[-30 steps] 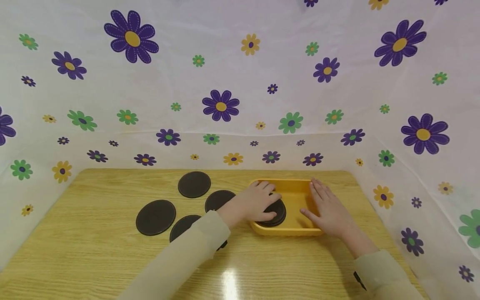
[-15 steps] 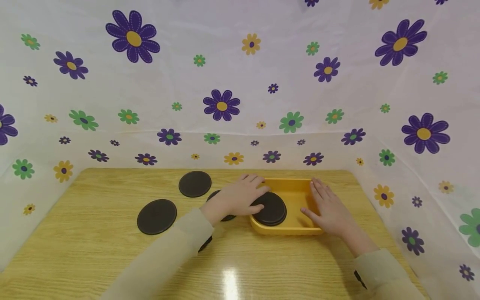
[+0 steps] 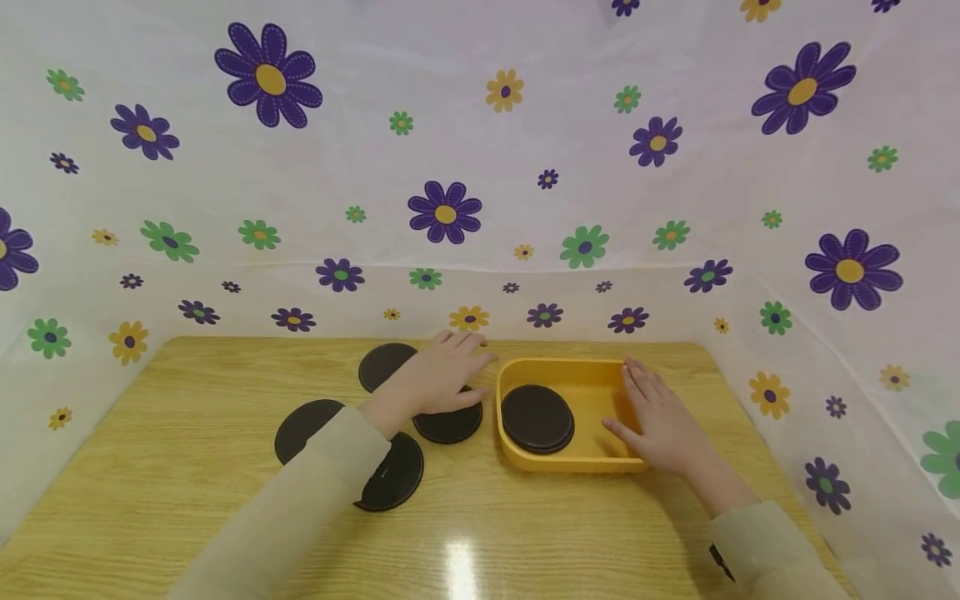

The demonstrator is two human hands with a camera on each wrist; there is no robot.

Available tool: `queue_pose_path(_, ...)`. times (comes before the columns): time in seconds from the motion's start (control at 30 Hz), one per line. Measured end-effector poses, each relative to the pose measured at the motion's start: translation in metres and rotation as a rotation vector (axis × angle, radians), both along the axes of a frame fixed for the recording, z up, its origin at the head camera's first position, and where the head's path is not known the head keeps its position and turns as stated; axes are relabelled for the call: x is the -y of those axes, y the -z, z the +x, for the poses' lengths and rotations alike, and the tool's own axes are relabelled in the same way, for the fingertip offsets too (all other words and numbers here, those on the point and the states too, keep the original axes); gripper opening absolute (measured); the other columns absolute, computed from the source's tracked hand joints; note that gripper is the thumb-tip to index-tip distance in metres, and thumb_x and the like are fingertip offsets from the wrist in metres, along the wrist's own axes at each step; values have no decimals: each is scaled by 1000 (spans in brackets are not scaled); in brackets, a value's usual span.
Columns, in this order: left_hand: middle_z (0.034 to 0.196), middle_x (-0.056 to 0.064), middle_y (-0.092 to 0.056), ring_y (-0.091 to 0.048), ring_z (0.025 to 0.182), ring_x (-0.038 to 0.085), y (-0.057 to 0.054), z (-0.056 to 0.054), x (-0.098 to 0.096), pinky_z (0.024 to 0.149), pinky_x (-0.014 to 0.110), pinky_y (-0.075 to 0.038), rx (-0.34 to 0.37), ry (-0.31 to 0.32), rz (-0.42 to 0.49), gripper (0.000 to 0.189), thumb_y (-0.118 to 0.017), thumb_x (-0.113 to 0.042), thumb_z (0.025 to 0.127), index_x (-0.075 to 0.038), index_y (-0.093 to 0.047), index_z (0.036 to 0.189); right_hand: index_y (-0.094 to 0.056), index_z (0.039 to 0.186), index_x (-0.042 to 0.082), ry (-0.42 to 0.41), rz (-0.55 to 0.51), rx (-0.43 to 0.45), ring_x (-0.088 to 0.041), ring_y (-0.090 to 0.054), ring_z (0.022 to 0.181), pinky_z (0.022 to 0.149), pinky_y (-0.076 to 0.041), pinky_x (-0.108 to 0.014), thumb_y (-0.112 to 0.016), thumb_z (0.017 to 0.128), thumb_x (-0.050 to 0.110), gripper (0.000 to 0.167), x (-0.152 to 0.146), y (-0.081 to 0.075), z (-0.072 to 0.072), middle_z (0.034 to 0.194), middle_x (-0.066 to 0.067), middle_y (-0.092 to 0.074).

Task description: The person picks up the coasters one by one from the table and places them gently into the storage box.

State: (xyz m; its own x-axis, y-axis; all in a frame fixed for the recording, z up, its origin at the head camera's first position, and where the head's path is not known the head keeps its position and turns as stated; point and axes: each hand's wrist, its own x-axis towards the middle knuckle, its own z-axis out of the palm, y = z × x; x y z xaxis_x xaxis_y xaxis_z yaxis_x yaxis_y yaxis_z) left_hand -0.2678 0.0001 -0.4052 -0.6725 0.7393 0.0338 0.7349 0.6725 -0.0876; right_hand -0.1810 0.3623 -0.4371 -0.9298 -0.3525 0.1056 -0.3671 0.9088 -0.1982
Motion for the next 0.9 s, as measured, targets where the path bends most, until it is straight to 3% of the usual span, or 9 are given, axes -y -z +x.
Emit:
queue_pose_path(0.33, 156, 11, -52, -45, 148, 31, 3, -17, 41, 124, 52, -36, 9, -103, 4, 55, -59, -44, 105, -18, -54, 154, -20, 163, -13, -4, 0, -4, -49, -16, 162, 134, 7, -36, -58, 107, 46, 90, -2, 0, 1, 173, -32, -16)
queue_pose_path(0.63, 153, 16, -52, -46, 147, 37, 16, -29, 76, 122, 59, -36, 53, -178, 70, 51, -62, -39, 105, -13, -58, 148, -20, 163, -13, -11, 7, -20, -49, -16, 162, 127, 16, -22, -57, 107, 46, 89, -4, 2, 2, 173, -32, -16)
queue_pose_path(0.9, 147, 17, -56, -49, 142, 38, 28, -39, 95, 119, 58, -39, 70, -231, 45, 53, -63, -40, 104, -10, -59, 147, -20, 164, -11, -10, 1, -25, -47, -15, 162, 130, 13, -26, -57, 107, 47, 89, -2, 3, 1, 173, -31, -17)
